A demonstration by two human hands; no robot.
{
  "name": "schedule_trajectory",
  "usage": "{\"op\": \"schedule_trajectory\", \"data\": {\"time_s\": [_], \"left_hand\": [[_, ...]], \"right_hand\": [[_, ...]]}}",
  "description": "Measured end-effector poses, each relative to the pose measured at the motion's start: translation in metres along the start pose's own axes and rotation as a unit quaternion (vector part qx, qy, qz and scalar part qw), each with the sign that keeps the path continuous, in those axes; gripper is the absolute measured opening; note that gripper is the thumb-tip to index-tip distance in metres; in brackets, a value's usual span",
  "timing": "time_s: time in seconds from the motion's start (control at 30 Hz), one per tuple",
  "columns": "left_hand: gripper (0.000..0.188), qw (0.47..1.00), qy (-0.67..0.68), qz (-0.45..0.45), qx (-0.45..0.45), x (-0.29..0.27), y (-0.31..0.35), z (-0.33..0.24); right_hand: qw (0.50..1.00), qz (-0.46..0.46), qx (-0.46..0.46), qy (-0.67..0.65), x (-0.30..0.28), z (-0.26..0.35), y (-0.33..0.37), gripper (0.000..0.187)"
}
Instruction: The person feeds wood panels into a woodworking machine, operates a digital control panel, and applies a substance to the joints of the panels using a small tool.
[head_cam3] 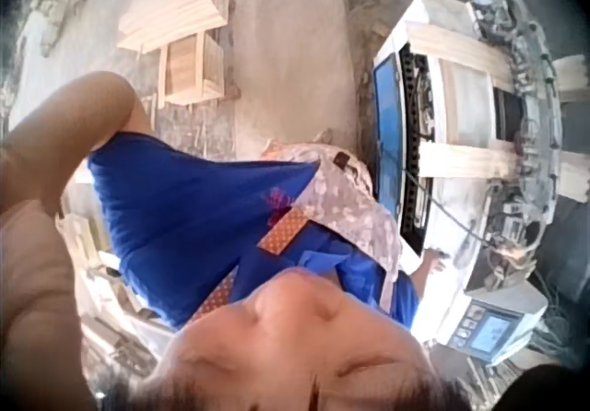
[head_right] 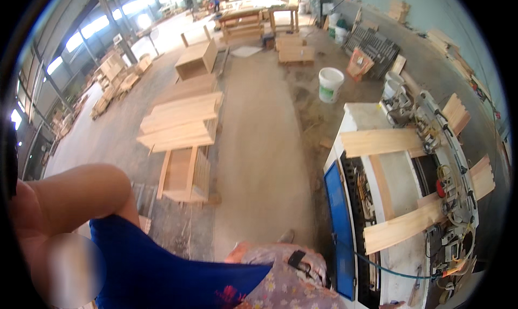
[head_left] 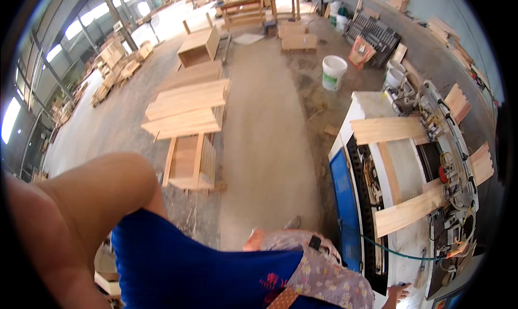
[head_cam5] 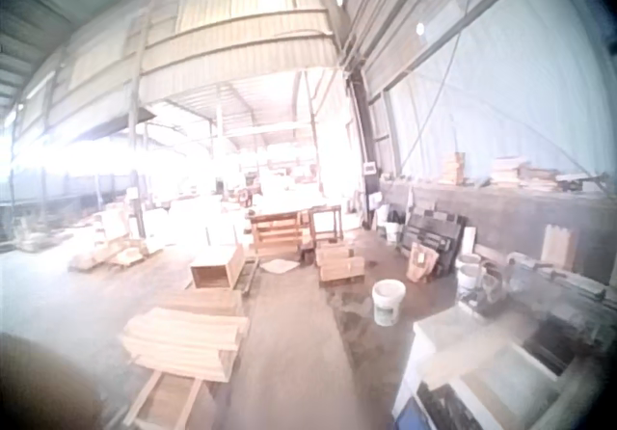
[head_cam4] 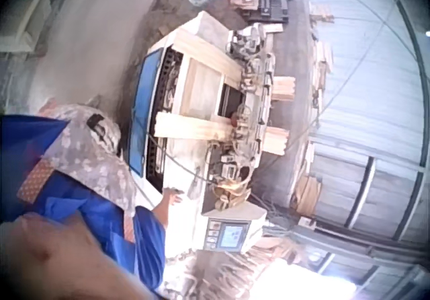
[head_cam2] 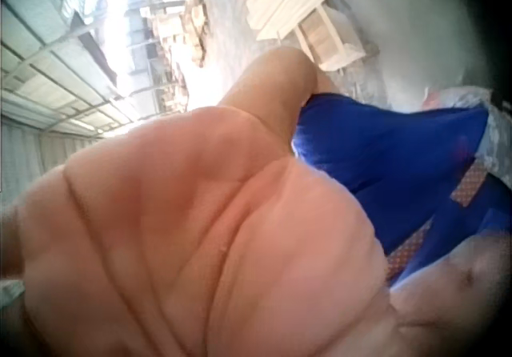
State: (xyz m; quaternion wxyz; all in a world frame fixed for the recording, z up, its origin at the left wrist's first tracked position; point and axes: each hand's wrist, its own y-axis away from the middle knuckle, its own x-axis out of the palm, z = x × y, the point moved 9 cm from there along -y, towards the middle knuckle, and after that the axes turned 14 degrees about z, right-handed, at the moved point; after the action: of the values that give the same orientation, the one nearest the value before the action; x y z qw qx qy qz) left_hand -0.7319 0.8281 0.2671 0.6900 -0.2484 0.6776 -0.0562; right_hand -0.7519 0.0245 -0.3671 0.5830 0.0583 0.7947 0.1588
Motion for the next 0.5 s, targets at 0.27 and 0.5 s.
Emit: {"op": "schedule_trajectory", "data": {"time_s": [0.27, 0.5], "left_hand": [[0.115, 0.992, 0.076, -0.023, -0.096, 0.051, 0.027, 0.049], [0.122, 0.846, 0.228, 0.418, -0.242, 0.373, 0.157, 0.103]], "right_hand": [[0.999, -0.028, -0.021, 0.021, -0.001, 0.011, -0.019, 0.124], [0.998, 0.003, -0.032, 0.056, -0.008, 0.021, 0.003, 0.115]]}}
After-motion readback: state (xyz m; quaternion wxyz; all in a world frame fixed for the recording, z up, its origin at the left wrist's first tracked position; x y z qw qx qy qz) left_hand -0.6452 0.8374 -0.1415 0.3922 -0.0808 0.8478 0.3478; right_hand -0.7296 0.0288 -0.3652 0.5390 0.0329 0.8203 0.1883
